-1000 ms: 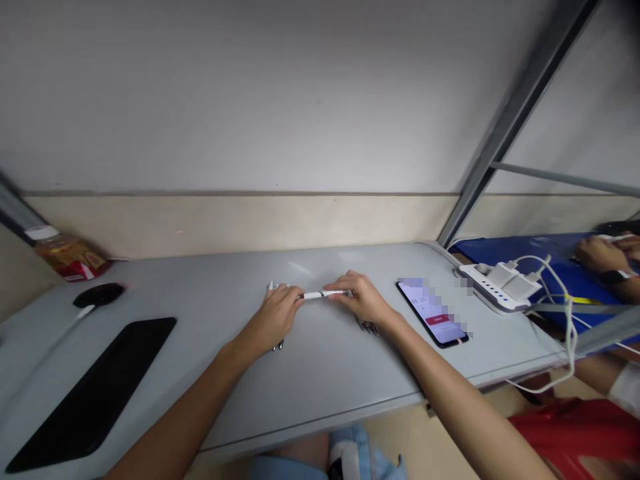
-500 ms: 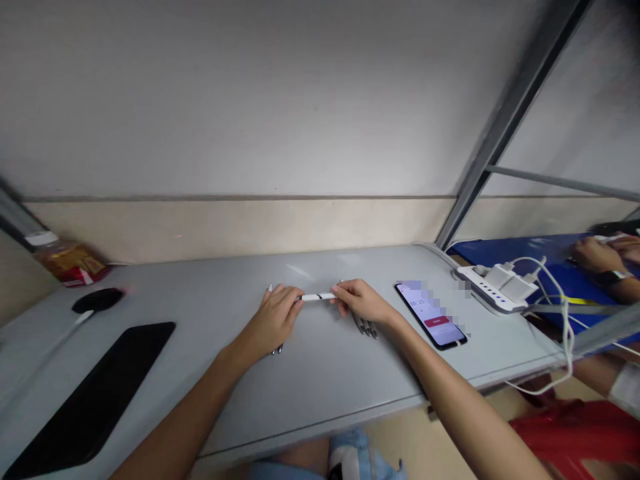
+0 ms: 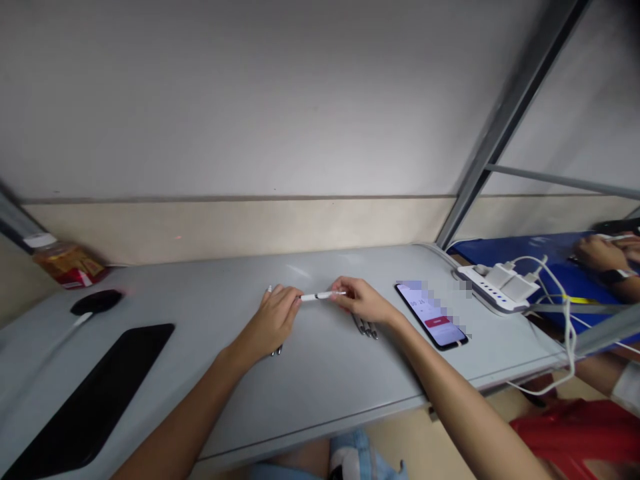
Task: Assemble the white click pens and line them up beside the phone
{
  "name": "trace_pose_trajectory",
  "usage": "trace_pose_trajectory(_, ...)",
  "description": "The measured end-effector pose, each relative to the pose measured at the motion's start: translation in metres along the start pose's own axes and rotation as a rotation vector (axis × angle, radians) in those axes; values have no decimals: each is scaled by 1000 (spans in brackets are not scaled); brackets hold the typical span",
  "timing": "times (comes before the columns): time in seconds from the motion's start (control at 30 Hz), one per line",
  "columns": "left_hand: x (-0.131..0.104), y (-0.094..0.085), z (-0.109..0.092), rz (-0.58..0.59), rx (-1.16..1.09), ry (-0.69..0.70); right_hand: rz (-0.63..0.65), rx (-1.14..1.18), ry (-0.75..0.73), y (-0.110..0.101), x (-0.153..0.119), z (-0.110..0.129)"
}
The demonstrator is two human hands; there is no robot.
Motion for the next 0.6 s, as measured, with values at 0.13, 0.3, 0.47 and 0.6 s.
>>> trace_pose_trajectory(0.13, 0, -1, 0, -11, -20, -2, -11, 2, 30, -1, -1, -1)
trace_pose_trajectory(0.3, 1, -1, 1, -9, -23, -11, 10, 7, -17, 0, 0, 1)
trace_pose_trajectory(0.47, 0, -2, 1, -13, -1, 1, -19, 10, -31, -1, 1, 2)
trace_pose_trajectory(0.6, 0, -1, 1, -10, -4, 9, -31, -20, -71, -3, 1, 8)
Point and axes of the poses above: each hand's wrist, its own x-axis towards the middle knuckle, its own y-axis out of the palm, z = x × y, the point moved 8 cm from there along x, towards the middle knuckle, and after that the axes turned 12 degrees about -y, right-handed, at the moved point
